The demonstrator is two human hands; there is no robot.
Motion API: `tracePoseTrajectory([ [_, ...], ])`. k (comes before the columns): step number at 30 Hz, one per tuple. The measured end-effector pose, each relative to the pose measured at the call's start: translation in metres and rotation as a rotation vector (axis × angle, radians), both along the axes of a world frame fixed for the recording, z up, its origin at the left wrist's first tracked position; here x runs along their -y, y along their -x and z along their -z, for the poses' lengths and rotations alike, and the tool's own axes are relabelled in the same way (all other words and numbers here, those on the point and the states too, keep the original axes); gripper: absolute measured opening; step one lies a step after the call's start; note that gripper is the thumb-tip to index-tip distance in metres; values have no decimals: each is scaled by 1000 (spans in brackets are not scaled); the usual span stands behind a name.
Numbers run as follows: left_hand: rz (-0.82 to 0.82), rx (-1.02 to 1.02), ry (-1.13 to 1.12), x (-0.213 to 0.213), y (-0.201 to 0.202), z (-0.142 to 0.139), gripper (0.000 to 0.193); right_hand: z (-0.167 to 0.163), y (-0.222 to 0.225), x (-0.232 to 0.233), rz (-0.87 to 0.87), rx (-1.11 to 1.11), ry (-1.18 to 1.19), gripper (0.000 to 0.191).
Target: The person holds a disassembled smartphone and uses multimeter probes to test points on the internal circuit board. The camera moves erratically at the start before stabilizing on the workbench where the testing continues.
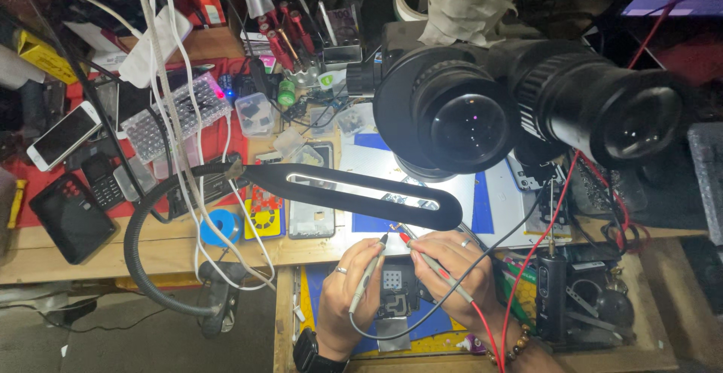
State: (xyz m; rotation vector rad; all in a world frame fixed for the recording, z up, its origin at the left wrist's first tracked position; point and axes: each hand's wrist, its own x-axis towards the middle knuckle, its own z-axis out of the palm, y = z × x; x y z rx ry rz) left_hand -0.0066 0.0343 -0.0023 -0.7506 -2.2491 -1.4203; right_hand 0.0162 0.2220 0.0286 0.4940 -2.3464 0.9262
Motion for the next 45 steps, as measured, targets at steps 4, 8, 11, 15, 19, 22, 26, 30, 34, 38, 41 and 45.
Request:
tracePoseTrajectory([
  [4, -10, 4, 3, 0, -1, 0, 24, 1, 0, 1, 18, 17, 26, 18],
  [8, -12, 6, -2, 0, -1, 0, 23, 1, -1, 1, 20, 26, 38, 18],
  [11, -2, 19, -1, 0, 0, 0, 24, 1, 0, 1, 34, 42, 60, 18],
  [15, -8, 1, -10, 0, 0, -1, 24, 0, 1, -1, -5, -64, -87, 17],
  [19, 2, 0, -22, 0, -1, 0, 23, 1, 0, 0, 15, -31, -46, 17],
  [22, -6, -3, -23, 1, -1, 1, 23, 1, -1, 0, 14, -22, -27, 18],
  [26, -3, 1, -18, 0, -1, 0, 23, 1, -1, 2, 30, 4, 14, 18],
  [30, -4, -6, -16, 1, -1, -1, 23, 1, -1, 2, 30, -8, -3, 18],
  [34, 13, 0, -9, 3, -1, -2, 23, 1, 0, 1, -3, -98, -115, 14],
  [38, 7, -14, -16, 4, -1, -4, 24, 0, 0, 4, 35, 29, 53, 17],
  [41, 15, 0, -10, 5, -1, -5, 24, -1, -1, 6, 36, 26, 28, 17],
  [45, 17, 12, -17, 4, -1, -4, 25, -2, 0, 5, 22, 5, 14, 17],
])
